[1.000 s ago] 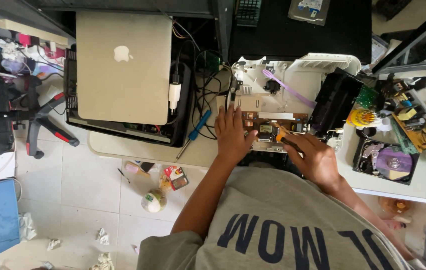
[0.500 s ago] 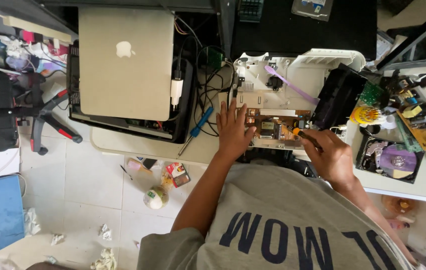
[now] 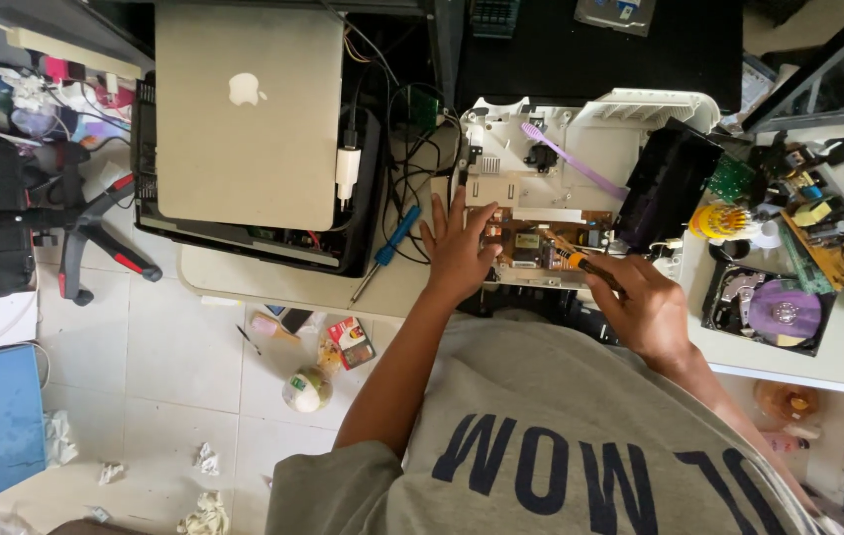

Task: Disassembling and cleaning the internal components of a printer using a screwdriver and a toothbrush

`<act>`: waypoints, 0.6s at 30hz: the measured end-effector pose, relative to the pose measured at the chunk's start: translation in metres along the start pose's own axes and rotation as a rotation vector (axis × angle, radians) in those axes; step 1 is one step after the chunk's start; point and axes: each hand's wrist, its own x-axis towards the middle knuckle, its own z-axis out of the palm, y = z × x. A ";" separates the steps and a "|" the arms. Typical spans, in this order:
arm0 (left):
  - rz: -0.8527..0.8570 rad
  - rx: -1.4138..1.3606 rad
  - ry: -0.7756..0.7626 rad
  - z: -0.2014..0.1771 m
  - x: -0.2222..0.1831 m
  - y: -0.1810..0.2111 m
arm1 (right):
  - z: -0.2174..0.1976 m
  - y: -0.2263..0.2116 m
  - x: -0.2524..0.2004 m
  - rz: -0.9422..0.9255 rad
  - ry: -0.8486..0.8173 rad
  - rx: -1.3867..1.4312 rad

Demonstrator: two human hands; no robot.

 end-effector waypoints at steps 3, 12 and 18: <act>0.023 -0.014 0.025 -0.006 -0.005 0.006 | 0.002 -0.006 0.001 -0.007 -0.017 0.030; 0.002 -0.020 -0.021 -0.008 -0.006 0.007 | 0.009 -0.004 0.002 -0.059 -0.029 0.034; -0.020 0.026 0.003 -0.011 -0.009 0.015 | 0.005 -0.020 0.010 -0.086 -0.026 0.096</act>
